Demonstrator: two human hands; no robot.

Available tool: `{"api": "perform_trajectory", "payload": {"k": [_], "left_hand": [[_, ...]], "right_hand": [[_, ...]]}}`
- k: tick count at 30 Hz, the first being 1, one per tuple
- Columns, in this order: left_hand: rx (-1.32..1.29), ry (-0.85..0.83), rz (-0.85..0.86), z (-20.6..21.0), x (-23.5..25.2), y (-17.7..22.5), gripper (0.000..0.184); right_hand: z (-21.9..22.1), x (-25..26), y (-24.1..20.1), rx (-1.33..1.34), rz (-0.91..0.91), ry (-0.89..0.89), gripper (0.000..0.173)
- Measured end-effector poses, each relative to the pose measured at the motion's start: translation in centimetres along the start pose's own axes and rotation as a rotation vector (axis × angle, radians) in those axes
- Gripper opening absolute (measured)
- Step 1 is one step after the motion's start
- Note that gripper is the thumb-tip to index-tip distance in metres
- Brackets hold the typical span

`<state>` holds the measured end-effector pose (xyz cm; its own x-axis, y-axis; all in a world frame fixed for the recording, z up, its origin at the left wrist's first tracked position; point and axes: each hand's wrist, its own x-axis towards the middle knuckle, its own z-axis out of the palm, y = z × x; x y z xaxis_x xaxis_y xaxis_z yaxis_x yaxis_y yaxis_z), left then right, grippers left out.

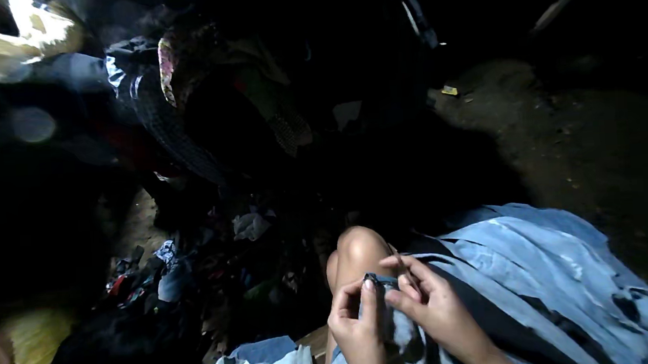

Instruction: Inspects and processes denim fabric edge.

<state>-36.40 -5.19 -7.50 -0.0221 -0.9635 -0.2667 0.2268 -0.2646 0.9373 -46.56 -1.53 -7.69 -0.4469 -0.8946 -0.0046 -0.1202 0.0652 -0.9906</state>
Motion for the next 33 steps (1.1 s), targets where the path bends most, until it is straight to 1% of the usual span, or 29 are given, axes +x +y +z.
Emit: {"api": "perform_trajectory", "payload": {"k": [2, 5, 7, 10, 12, 14, 15, 16, 18, 19, 20, 22, 23, 24, 27, 30, 33], "left_hand": [[0.004, -0.009, -0.007, -0.2, 0.0, 0.2, 0.007], [0.004, -0.028, 0.029, -0.3, -0.1, 0.2, 0.008], [0.019, -0.070, 0.061, -0.4, -0.1, 0.1, 0.009], [0.057, -0.111, 0.096, -0.5, -0.2, -0.2, 0.008], [0.076, -0.098, 0.097, -0.5, -0.2, -0.1, 0.008], [0.082, -0.086, 0.097, -0.5, -0.1, -0.1, 0.007], [0.076, -0.078, 0.095, -0.5, -0.1, -0.1, 0.008], [0.069, -0.068, 0.089, -0.4, 0.0, 0.0, 0.008], [0.051, -0.064, 0.063, -0.4, 0.0, 0.2, 0.009], [0.047, -0.068, 0.047, -0.3, 0.0, 0.3, 0.009], [0.048, -0.075, 0.031, -0.4, 0.1, 0.4, 0.010], [0.052, -0.103, -0.007, -0.7, 0.4, 0.7, 0.011], [0.044, -0.120, -0.032, -0.8, 0.6, 0.9, 0.012], [0.035, -0.133, -0.047, -1.0, 0.7, 1.1, 0.012], [0.009, -0.139, -0.053, -1.0, 0.7, 1.2, 0.012], [-0.021, -0.136, -0.028, -0.9, 0.5, 0.9, 0.012], [-0.027, -0.137, -0.023, -0.9, 0.4, 0.7, 0.015]], "right_hand": [[0.4, -0.1, 0.5, -0.067, -0.045, 0.024, 0.035], [0.6, 0.4, 0.4, -0.090, -0.103, -0.014, 0.030], [0.6, 0.8, 0.2, -0.082, -0.129, -0.046, 0.025], [0.8, 1.3, 0.0, -0.132, -0.157, -0.045, 0.018], [0.9, 1.5, -0.2, -0.142, -0.124, 0.015, 0.017], [0.9, 1.8, -1.0, -0.019, 0.000, 0.071, 0.014], [0.8, 1.8, -1.6, 0.085, 0.098, 0.061, 0.014], [0.5, 1.8, -2.0, 0.190, 0.192, 0.012, 0.018], [-0.5, 1.5, -2.0, 0.277, 0.281, -0.125, 0.034], [-0.8, 1.2, -1.6, 0.263, 0.273, -0.168, 0.042], [-0.9, 0.9, -1.1, 0.205, 0.208, -0.190, 0.051], [-1.3, 0.1, 0.1, -0.020, 0.028, -0.197, 0.069], [-1.4, -0.3, 0.5, -0.131, -0.023, -0.175, 0.074], [-1.5, -0.8, 0.6, -0.230, -0.043, -0.154, 0.073], [-1.3, -2.1, -0.5, -0.408, -0.053, -0.136, 0.056], [-0.6, -2.9, -1.3, -0.502, -0.074, -0.108, 0.055], [0.2, -3.2, -0.6, -0.461, -0.108, -0.050, 0.057]]}}
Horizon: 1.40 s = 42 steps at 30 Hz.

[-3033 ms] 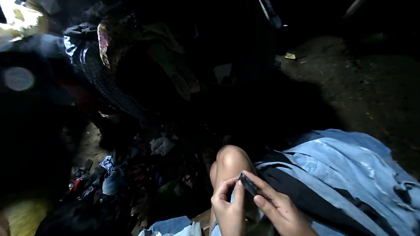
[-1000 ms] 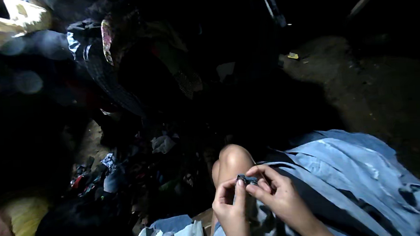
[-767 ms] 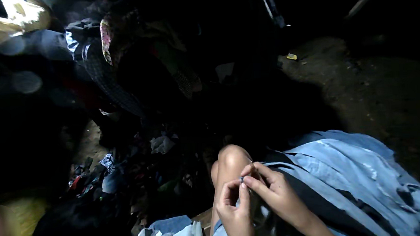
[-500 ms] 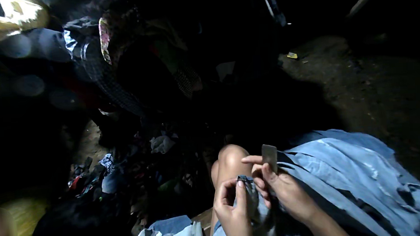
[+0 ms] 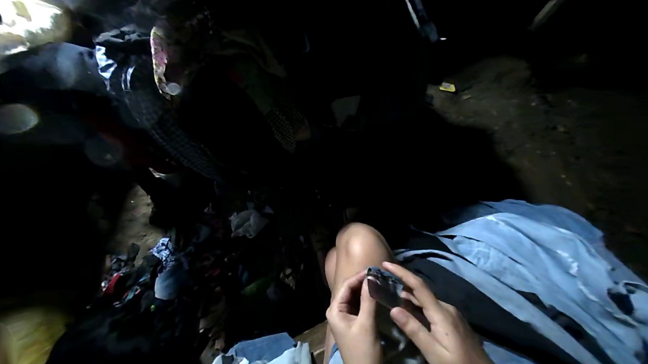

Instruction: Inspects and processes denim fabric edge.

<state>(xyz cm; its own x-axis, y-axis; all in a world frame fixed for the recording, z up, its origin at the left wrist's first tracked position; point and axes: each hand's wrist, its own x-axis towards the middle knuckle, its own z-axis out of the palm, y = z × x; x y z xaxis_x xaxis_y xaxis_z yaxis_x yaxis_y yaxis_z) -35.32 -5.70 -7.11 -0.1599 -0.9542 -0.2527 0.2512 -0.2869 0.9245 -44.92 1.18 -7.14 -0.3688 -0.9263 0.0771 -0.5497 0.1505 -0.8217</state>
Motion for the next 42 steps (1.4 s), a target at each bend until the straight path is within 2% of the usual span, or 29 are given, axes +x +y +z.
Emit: {"api": "perform_trajectory", "payload": {"k": [6, 11, 13, 15, 17, 19, 23, 26, 31, 37, 42], "left_hand": [[0.046, -0.044, -0.035, -0.3, -0.1, 0.1, 0.020], [0.154, -0.040, 0.079, -0.1, -0.3, -0.9, 0.017], [0.158, -0.003, 0.049, 0.1, -0.3, -0.7, 0.015], [0.139, 0.011, 0.008, 0.1, -0.2, -0.4, 0.014], [0.128, 0.012, -0.013, 0.2, 0.0, -0.2, 0.013], [0.123, 0.032, -0.022, 0.3, 0.0, -0.2, 0.013], [0.080, 0.060, -0.021, 0.4, -0.1, -0.2, 0.016], [0.061, 0.055, 0.002, 0.2, -0.3, -0.4, 0.018], [0.065, 0.041, 0.003, 0.2, -0.4, -1.2, 0.017], [-0.008, 0.097, -0.018, 0.5, -0.9, -1.1, 0.020], [0.005, 0.126, 0.013, 0.6, -0.9, -1.6, 0.018]], "right_hand": [[1.1, 0.2, 0.8, 0.071, -0.041, 0.026, 0.044], [1.7, 0.4, 1.4, 0.110, -0.044, 0.072, 0.041], [1.3, 0.7, 1.0, 0.369, 0.046, 0.016, 0.038], [0.4, 1.3, 0.0, 0.713, 0.261, -0.061, 0.035], [-0.7, 1.9, -0.1, 0.886, 0.415, -0.184, 0.037], [-0.7, 1.8, -0.1, 0.813, 0.360, -0.191, 0.037], [0.7, 0.6, 0.6, 0.291, 0.038, -0.063, 0.045], [1.5, 0.0, 1.0, 0.118, -0.001, 0.030, 0.048], [3.0, 1.1, 1.8, 0.083, -0.086, 0.145, 0.049], [2.8, 0.1, 1.9, 0.013, -0.079, 0.129, 0.046], [3.4, 1.9, 2.2, 0.053, -0.086, 0.173, 0.041]]}}
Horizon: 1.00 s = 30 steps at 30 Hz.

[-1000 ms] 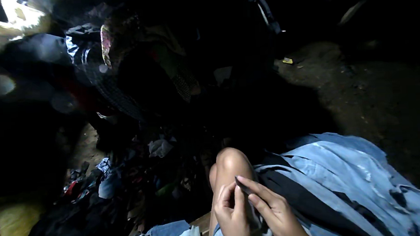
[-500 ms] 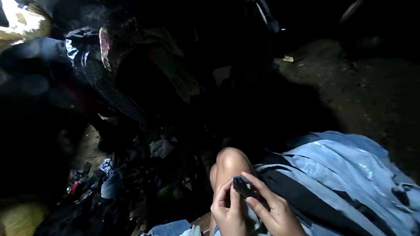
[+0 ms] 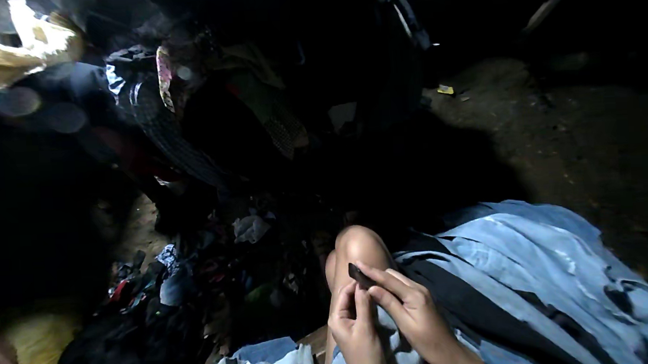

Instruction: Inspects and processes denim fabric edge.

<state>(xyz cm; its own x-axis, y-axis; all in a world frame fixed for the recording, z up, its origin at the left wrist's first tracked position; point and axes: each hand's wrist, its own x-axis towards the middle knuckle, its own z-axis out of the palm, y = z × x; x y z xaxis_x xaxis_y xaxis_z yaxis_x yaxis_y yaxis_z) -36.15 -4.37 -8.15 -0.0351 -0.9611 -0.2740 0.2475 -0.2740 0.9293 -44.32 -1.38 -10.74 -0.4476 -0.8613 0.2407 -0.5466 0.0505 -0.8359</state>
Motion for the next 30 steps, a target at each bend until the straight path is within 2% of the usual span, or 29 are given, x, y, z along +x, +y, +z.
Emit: {"api": "perform_trajectory", "payload": {"k": [2, 5, 8, 10, 12, 14, 16, 20, 21, 23, 26, 28, 30], "left_hand": [[0.019, -0.002, -0.003, -0.2, 0.2, 0.2, 0.017], [0.046, -0.028, -0.030, -0.5, 0.4, 0.6, 0.017], [0.038, -0.053, -0.043, -0.5, 0.7, 0.9, 0.019], [0.038, -0.055, -0.063, -0.6, 0.8, 1.2, 0.019], [0.046, -0.050, -0.079, -0.6, 1.0, 1.3, 0.019], [0.049, -0.043, -0.090, -0.7, 1.1, 1.4, 0.019], [0.044, -0.042, -0.094, -0.7, 1.0, 1.4, 0.018], [0.028, -0.048, -0.100, -0.5, 0.9, 1.4, 0.018], [0.021, -0.053, -0.107, -0.6, 1.0, 1.4, 0.018], [0.016, -0.064, -0.114, -0.8, 1.2, 1.3, 0.018], [0.016, -0.084, -0.127, -0.8, 1.4, 1.5, 0.018], [0.024, -0.093, -0.122, -0.8, 1.5, 1.5, 0.018], [0.027, -0.091, -0.114, -0.9, 1.5, 1.6, 0.018]], "right_hand": [[-1.1, 1.0, -0.9, 0.235, 0.129, -0.112, 0.036], [-3.7, 2.8, -2.0, 0.681, 0.510, -0.333, 0.029], [-5.2, 3.5, -1.6, 0.826, 0.660, -0.529, 0.028], [-5.2, 3.2, -1.6, 0.813, 0.593, -0.529, 0.032], [-5.0, 2.5, -1.9, 0.715, 0.442, -0.436, 0.039], [-4.6, 1.4, -1.9, 0.521, 0.250, -0.335, 0.043], [-4.3, 0.4, -1.7, 0.296, 0.119, -0.314, 0.048], [-2.6, -0.8, -1.2, -0.004, 0.072, -0.189, 0.046], [-2.2, -0.8, -0.9, -0.001, 0.068, -0.150, 0.045], [-2.3, -0.3, -0.9, 0.208, 0.146, -0.180, 0.040], [-3.3, 0.9, -1.7, 0.598, 0.422, -0.255, 0.034], [-4.0, 1.5, -1.6, 0.713, 0.546, -0.341, 0.036], [-4.4, 1.7, -1.5, 0.718, 0.555, -0.385, 0.037]]}}
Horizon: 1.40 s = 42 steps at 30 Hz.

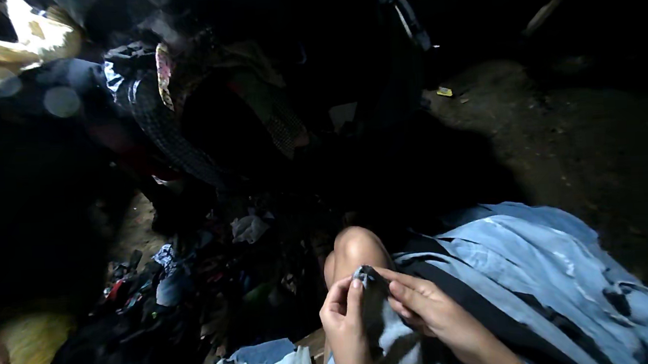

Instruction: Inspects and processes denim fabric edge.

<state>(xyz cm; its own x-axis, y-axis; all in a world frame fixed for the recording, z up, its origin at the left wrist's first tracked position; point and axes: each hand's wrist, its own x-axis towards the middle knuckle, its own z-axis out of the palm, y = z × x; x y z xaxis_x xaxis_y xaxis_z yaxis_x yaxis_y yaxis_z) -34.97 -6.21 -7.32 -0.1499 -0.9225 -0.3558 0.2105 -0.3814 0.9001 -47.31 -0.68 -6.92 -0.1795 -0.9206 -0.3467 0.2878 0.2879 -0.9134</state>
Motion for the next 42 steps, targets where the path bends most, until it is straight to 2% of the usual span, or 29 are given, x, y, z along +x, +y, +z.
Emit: {"api": "perform_trajectory", "payload": {"k": [3, 5, 6, 9, 13, 15, 18, 21, 23, 24, 25, 27, 28, 31, 34, 37, 40, 42], "left_hand": [[-0.004, 0.007, -0.001, 0.0, -0.1, 0.1, 0.018], [-0.009, 0.013, -0.002, 0.0, -0.1, 0.0, 0.017], [-0.011, 0.017, 0.001, 0.1, -0.2, 0.0, 0.017], [0.004, 0.013, 0.033, 0.3, -0.3, -0.1, 0.016], [0.016, -0.032, 0.124, 0.2, -0.4, -0.5, 0.014], [0.043, -0.060, 0.141, 0.1, -0.3, -0.6, 0.014], [0.090, -0.093, 0.145, 0.0, -0.1, -0.5, 0.013], [0.065, -0.058, 0.124, -0.1, 0.0, -0.4, 0.016], [0.054, -0.076, 0.120, -0.1, 0.0, -0.1, 0.013], [0.059, -0.114, 0.131, -0.2, 0.0, 0.0, 0.011], [0.066, -0.154, 0.145, -0.3, 0.1, 0.2, 0.012], [0.099, -0.212, 0.189, -0.5, 0.4, 0.4, 0.013], [0.137, -0.239, 0.223, -0.7, 0.6, 0.5, 0.012], [0.229, -0.326, 0.358, -1.7, 1.4, 0.8, 0.018], [0.293, -0.398, 0.516, -2.7, 2.6, 1.1, 0.014], [0.293, -0.397, 0.597, -3.1, 3.0, 0.6, 0.008], [0.283, -0.356, 0.572, -3.0, 2.5, 0.4, 0.031], [0.300, -0.334, 0.601, -2.9, 2.5, 0.2, 0.032]], "right_hand": [[0.0, -0.3, 0.1, -0.181, -0.216, 0.074, 0.041], [0.3, 0.0, 0.4, -0.354, -0.409, 0.216, 0.059], [0.5, 0.2, 0.4, -0.414, -0.484, 0.283, 0.059], [0.6, 1.1, 0.1, -0.605, -0.708, 0.337, 0.031], [0.6, 2.6, -0.1, -0.943, -0.844, 0.382, 0.021], [0.6, 2.9, -0.1, -0.884, -0.836, 0.368, 0.015], [0.2, 2.4, -1.5, -0.387, -0.672, 0.360, 0.005], [-0.7, 2.3, -3.2, -0.101, -0.482, 0.509, 0.013], [-1.2, 2.3, -3.2, -0.135, -0.416, 0.484, 0.019], [-1.4, 2.3, -2.7, -0.190, -0.423, 0.429, 0.015], [-1.5, 2.4, -2.1, -0.239, -0.438, 0.355, 0.012], [-1.3, 2.7, -1.3, -0.272, -0.395, 0.196, 0.035], [-1.2, 2.7, -1.2, -0.266, -0.347, 0.110, 0.040], [-1.7, 3.0, -1.4, -0.225, -0.266, -0.161, 0.036], [-1.5, 3.1, -1.0, -0.147, -0.281, -0.124, 0.019], [-1.3, 2.8, -0.5, -0.116, -0.363, -0.027, 0.016], [-1.2, 2.6, 0.2, -0.155, -0.440, -0.004, 0.012], [-1.2, 2.5, 0.4, -0.169, -0.449, 0.009, 0.011]]}}
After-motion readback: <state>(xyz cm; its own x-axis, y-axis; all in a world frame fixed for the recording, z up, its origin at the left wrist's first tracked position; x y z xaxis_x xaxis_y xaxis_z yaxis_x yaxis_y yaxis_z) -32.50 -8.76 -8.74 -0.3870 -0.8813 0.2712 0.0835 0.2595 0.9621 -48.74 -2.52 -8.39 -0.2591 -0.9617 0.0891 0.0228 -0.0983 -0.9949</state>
